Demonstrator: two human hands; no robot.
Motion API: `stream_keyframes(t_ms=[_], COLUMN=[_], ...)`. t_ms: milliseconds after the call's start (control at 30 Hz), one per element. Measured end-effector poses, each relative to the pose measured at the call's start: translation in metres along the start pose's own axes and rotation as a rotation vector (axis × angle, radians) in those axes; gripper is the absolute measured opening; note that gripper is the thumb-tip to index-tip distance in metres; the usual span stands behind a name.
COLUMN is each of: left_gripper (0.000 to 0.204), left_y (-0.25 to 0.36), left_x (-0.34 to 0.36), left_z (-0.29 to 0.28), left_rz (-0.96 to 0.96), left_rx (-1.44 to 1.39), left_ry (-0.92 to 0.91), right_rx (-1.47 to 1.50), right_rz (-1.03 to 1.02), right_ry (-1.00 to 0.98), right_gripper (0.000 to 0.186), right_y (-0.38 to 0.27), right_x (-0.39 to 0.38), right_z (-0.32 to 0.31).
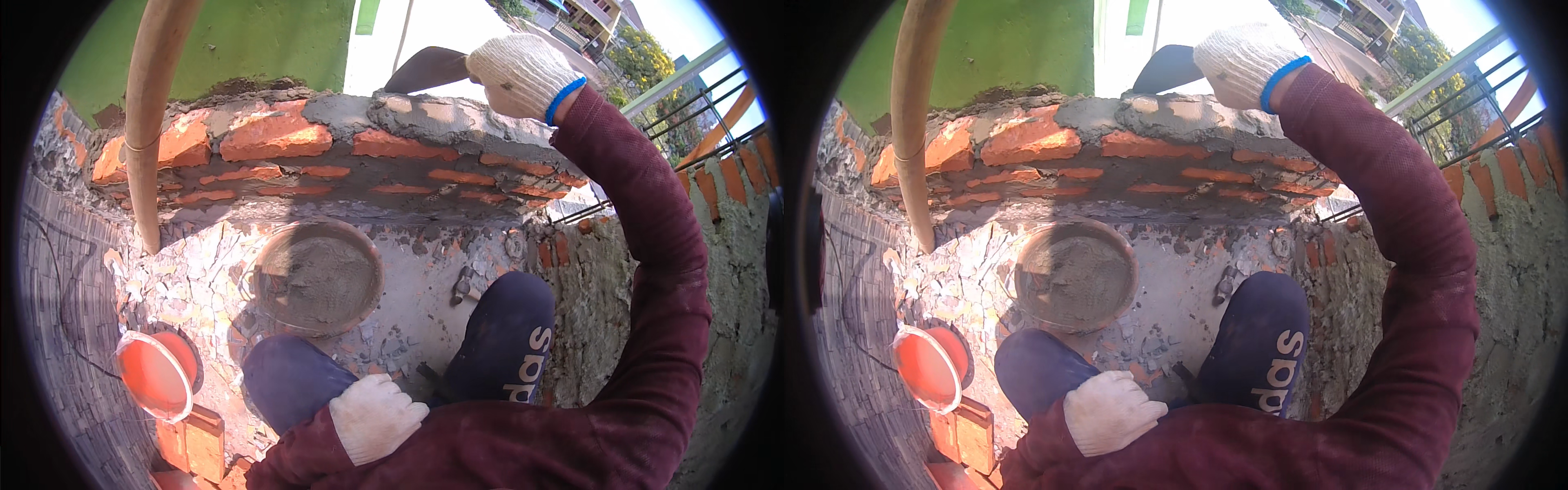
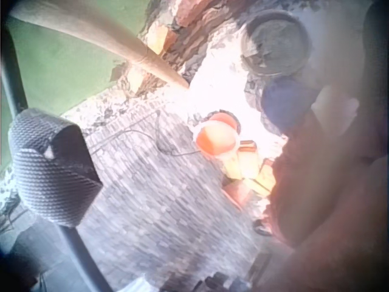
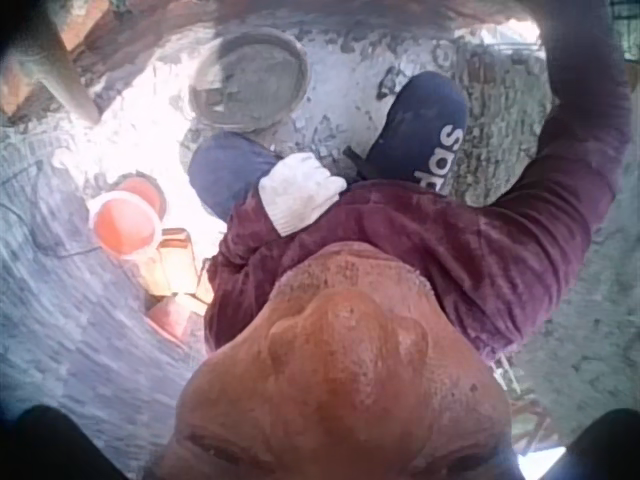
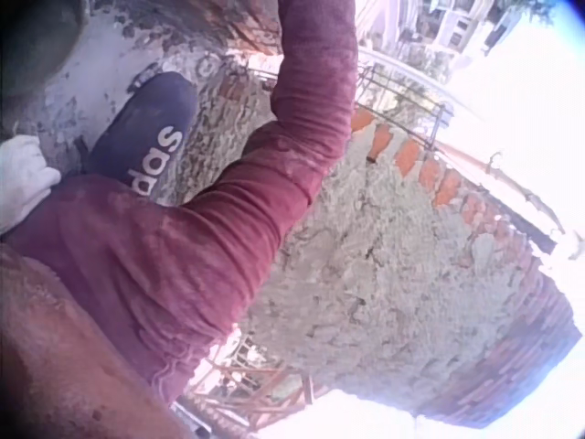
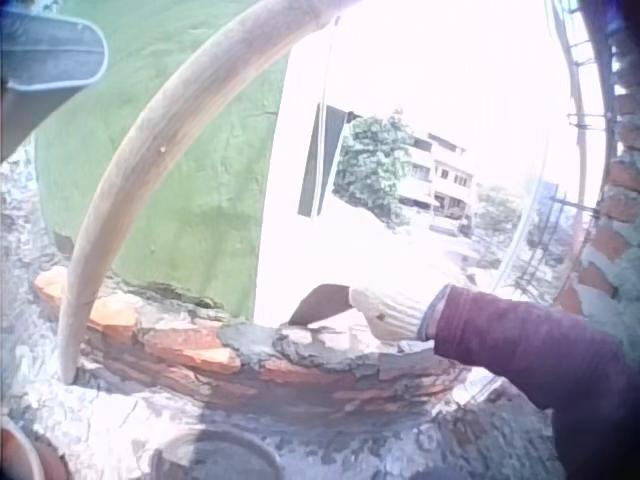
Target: The person scoops mortar from a bucket with a trowel, spreads it on a brick wall, and places bricks on top. They repeat this process, adjusting bricks and applying mortar between them to build up the wall.
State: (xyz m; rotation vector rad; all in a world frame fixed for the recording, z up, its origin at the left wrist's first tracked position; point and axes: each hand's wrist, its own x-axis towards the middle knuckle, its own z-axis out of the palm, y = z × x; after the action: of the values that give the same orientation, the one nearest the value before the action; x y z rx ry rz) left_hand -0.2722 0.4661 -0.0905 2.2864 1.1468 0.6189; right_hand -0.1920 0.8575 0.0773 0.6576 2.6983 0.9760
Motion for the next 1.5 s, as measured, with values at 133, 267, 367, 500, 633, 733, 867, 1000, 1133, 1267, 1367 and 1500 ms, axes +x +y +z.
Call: stream_keyframes(t_ms=[133,267,367,500,633,733,867,1000,1133,1267,1367,1500], left_gripper=[0.013,0.012,0.013,0.020,0.023,0.039,0.105,0.127,0.124,0.109,0.102,0.094], left_y=[0.005,0.016,0.017,0.046,0.092,0.106,0.096,0.039,0.018,0.011,0.010,0.015], left_x=[-0.024,-0.028,-0.019,-0.070,-0.238,-0.390,-0.456,-0.435,-0.445,-0.451,-0.453,-0.455], left_z=[0.005,0.037,0.038,0.035,0.033,0.103,0.165,0.161,0.141,0.148,0.143,0.107], left_rz=[-0.071,-0.140,-0.100,0.113,-0.783,-1.511,-2.021,-1.909,-1.926,-1.838,-1.867,-1.769], left_rx=[0.015,-0.036,0.003,-0.746,-0.567,-0.281,0.626,0.750,0.766,0.641,0.571,0.361], left_ry=[0.006,0.311,0.455,0.810,1.172,1.668,0.439,0.252,0.145,0.336,0.220,0.165], right_rx=[0.197,0.625,0.490,0.521,0.822,0.925,1.022,0.972,0.897,0.865,0.894,1.008], right_rz=[-0.056,0.200,-0.003,-0.254,-0.241,-0.287,-0.263,-0.269,-0.315,-0.345,-0.310,-0.253], right_ry=[0.333,0.125,0.031,-0.134,-0.090,-0.080,-0.126,-0.159,-0.102,-0.097,-0.086,-0.189], right_gripper=[0.037,0.047,0.047,0.045,0.048,0.051,0.051,0.050,0.050,0.050,0.050,0.050], right_y=[0.008,-0.001,-0.072,-0.179,-0.184,-0.200,-0.209,-0.217,-0.222,-0.214,-0.215,-0.216], right_x=[-0.025,-0.099,-0.114,-0.086,-0.069,-0.058,-0.055,-0.053,-0.056,-0.056,-0.053,-0.054], right_z=[0.004,-0.014,0.011,0.040,0.066,0.090,0.083,0.065,0.069,0.077,0.080,0.072])
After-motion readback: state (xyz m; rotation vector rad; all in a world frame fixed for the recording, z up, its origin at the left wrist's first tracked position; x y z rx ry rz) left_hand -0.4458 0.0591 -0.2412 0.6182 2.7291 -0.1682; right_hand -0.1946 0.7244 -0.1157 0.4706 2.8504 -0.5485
